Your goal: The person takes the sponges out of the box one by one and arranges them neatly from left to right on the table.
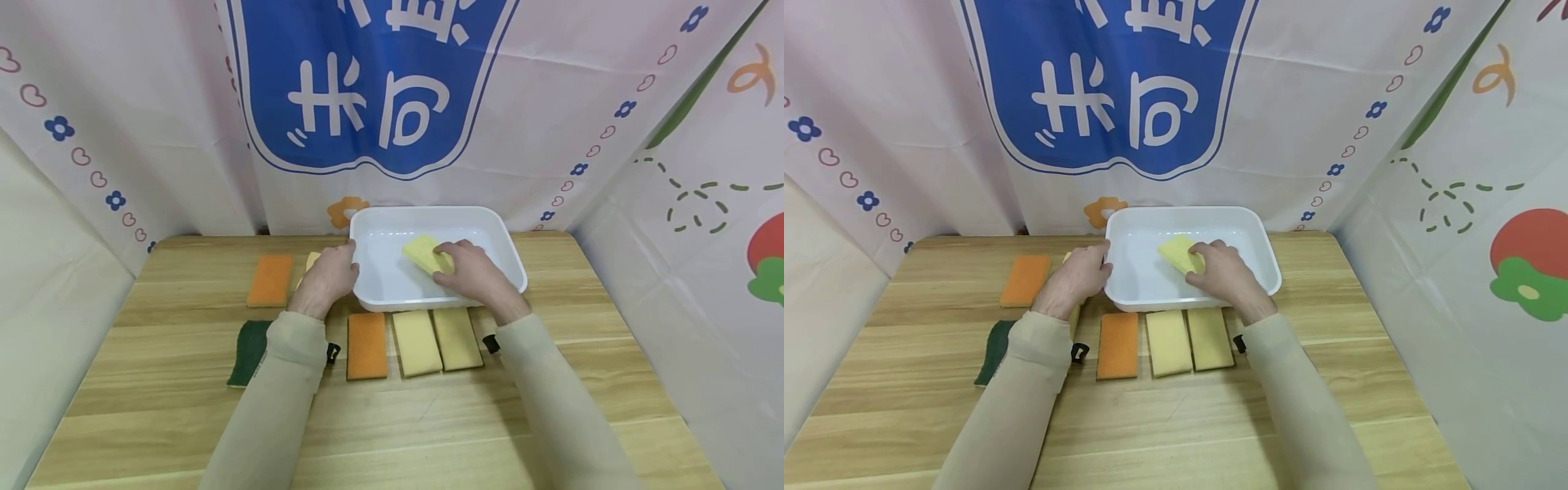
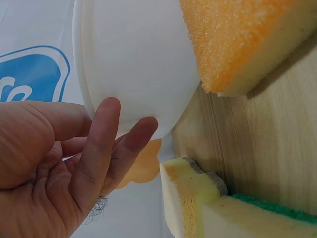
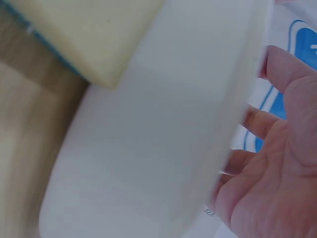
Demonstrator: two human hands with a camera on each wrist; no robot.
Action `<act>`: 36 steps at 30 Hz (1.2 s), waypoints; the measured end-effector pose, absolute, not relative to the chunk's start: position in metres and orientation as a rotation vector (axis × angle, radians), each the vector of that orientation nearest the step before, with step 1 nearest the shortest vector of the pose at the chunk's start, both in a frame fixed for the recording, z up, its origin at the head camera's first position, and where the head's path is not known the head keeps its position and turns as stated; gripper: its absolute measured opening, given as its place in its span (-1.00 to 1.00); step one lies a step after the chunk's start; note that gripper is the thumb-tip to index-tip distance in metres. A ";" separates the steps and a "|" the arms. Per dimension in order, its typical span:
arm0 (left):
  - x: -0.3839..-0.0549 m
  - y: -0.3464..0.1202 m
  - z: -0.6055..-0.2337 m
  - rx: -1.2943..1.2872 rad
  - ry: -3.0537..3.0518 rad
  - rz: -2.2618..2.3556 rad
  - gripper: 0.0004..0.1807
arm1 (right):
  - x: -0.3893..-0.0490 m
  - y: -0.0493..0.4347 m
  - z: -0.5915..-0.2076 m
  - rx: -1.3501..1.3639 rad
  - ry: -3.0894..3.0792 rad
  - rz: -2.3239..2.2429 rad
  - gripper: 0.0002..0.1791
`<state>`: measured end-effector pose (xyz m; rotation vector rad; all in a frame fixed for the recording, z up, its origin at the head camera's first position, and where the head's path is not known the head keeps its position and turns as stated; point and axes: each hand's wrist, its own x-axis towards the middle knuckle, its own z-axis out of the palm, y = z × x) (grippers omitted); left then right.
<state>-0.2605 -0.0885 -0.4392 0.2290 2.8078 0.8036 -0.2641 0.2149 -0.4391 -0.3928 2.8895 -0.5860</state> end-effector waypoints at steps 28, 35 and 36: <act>-0.260 -0.089 -0.438 0.223 2.796 0.811 -0.32 | -0.179 0.245 -0.387 -0.455 3.003 -0.589 -0.35; -0.260 -0.088 -0.438 0.215 2.789 0.796 -0.30 | -0.158 0.257 -0.378 -0.413 2.999 -0.555 -0.34; -0.260 -0.088 -0.438 0.213 2.786 0.797 -0.30 | -0.156 0.260 -0.377 -0.410 3.003 -0.548 -0.34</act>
